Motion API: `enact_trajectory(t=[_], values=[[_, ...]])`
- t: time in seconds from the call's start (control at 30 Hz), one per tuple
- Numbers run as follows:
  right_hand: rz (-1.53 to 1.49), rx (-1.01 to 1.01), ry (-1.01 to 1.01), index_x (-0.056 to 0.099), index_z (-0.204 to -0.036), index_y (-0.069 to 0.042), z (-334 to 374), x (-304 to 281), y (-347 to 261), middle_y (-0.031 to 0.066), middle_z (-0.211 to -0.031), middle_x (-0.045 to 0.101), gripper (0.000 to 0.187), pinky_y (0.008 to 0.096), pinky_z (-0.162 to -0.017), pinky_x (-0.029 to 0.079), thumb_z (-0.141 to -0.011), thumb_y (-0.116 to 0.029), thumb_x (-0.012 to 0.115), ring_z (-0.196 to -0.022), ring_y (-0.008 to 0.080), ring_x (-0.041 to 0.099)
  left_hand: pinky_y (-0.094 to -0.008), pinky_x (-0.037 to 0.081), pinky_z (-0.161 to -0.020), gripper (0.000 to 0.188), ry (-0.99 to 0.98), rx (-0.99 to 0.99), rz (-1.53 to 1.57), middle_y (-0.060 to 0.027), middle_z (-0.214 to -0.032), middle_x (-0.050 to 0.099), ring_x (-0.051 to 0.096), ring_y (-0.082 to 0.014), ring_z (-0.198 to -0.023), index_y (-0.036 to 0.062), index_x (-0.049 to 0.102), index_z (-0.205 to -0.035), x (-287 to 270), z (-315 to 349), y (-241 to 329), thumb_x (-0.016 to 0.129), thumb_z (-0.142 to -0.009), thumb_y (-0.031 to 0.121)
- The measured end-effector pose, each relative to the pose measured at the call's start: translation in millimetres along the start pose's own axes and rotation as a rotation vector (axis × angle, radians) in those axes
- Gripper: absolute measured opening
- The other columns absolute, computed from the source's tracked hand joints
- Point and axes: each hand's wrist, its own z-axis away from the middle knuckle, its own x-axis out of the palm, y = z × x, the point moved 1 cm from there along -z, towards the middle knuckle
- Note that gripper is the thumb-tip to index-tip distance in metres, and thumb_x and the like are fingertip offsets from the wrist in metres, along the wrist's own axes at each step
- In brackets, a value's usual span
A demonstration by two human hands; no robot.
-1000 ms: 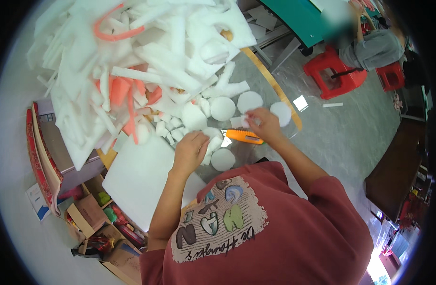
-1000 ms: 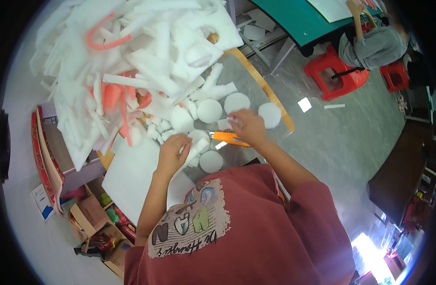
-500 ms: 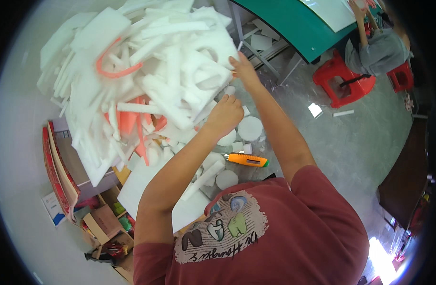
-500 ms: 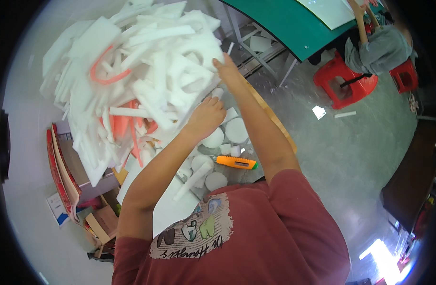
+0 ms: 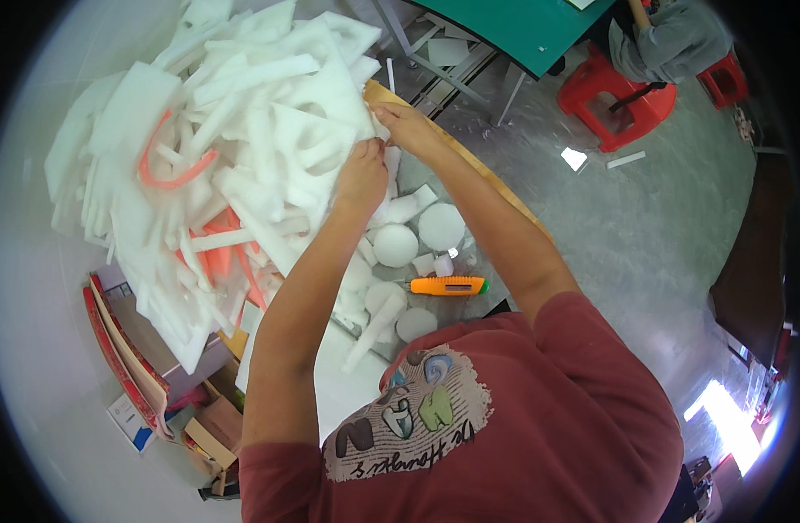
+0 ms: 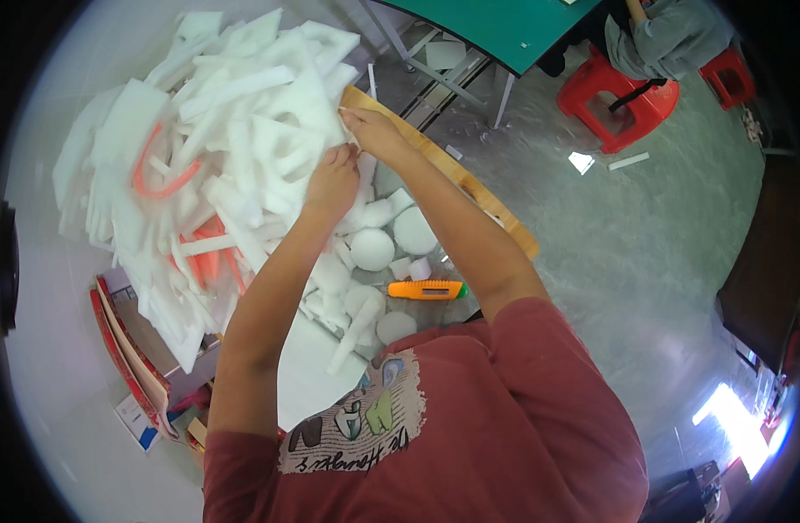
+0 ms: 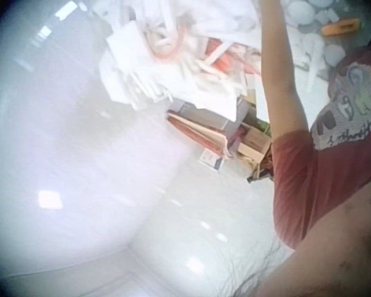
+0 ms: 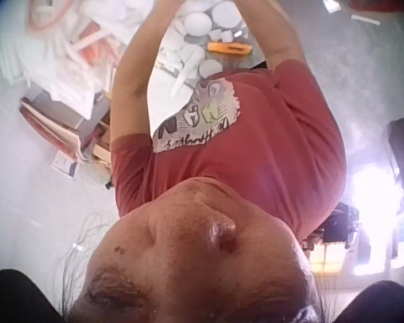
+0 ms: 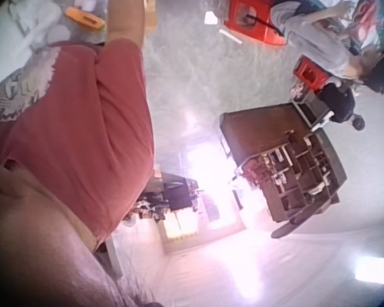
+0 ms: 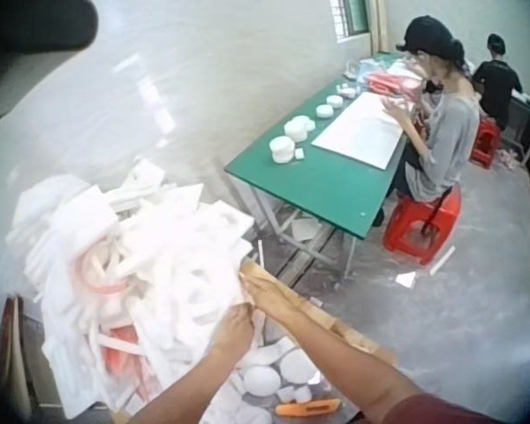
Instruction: Cutting foam blocks and shapes using a utility knife on a workspace table.
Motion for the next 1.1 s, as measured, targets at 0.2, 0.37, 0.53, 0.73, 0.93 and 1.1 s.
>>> enact_trajectory(t=[0.2,0.37,0.53,0.73,0.93,1.1], values=[[-0.222,0.118,0.160,0.051,-0.119,0.000,-5.7,9.7,30.2,0.0088,-0.104,0.060,0.041,0.0326,-0.080,0.044,-0.093,-0.031,0.046,-0.092,0.0172,0.057,-0.0349,0.030,-0.100,0.024,0.152,-0.026,-0.178,-0.0127,-0.120,0.052,0.043,-0.0237,-0.115,0.0039,0.063,-0.097,-11.4,15.5,-12.1,0.050,-0.080,0.016],[-0.339,0.131,0.072,0.051,-0.119,-0.002,1.5,29.3,6.2,0.0057,-0.106,0.058,0.040,0.0290,-0.080,0.044,-0.094,-0.033,0.046,-0.089,0.0154,0.055,-0.0368,0.028,-0.104,0.029,0.188,-0.092,-0.006,-0.0121,-0.128,0.047,0.041,-0.0231,-0.121,0.0033,0.056,-0.102,-24.2,36.8,-17.1,0.056,-0.078,0.019],[-0.586,0.076,-0.184,0.052,-0.122,-0.006,-14.4,36.5,-13.2,0.0061,-0.108,0.060,0.041,0.0292,-0.081,0.044,-0.093,-0.034,0.044,-0.092,0.0146,0.056,-0.0378,0.027,-0.105,0.031,0.208,-0.106,-0.160,-0.0111,-0.133,0.043,0.038,-0.0220,-0.124,0.0034,0.055,-0.102,-20.6,39.5,-21.3,0.057,-0.076,0.020],[0.065,0.050,-0.174,0.055,-0.121,-0.009,-38.5,12.7,-5.6,0.0071,-0.113,0.060,0.035,0.0326,-0.087,0.044,-0.091,-0.022,0.045,-0.102,0.0199,0.057,-0.0373,0.025,-0.107,0.022,0.154,-0.150,-0.185,-0.0102,-0.136,0.041,0.037,-0.0216,-0.126,0.0032,0.057,-0.096,-35.2,37.4,-35.2,0.053,-0.077,0.014],[0.430,-0.076,-0.202,0.061,-0.112,-0.005,-7.4,33.5,52.0,0.0138,-0.108,0.063,0.030,0.0332,-0.086,0.045,-0.085,-0.015,0.052,-0.101,0.0251,0.059,-0.0345,0.024,-0.107,0.018,0.251,-0.118,-0.253,-0.0080,-0.131,0.045,0.038,-0.0187,-0.123,0.0039,0.061,-0.090,-40.8,36.8,-53.7,0.053,-0.077,0.014],[0.439,-0.136,-0.281,0.065,-0.100,-0.004,15.8,49.6,63.8,0.0176,-0.099,0.064,0.028,0.0376,-0.080,0.047,-0.076,-0.013,0.053,-0.093,0.0310,0.061,-0.0371,0.025,-0.106,0.006,0.212,-0.155,-0.296,-0.0070,-0.135,0.042,0.034,-0.0199,-0.129,0.0080,0.054,-0.084,-45.2,40.0,-64.9,0.051,-0.079,0.010]])
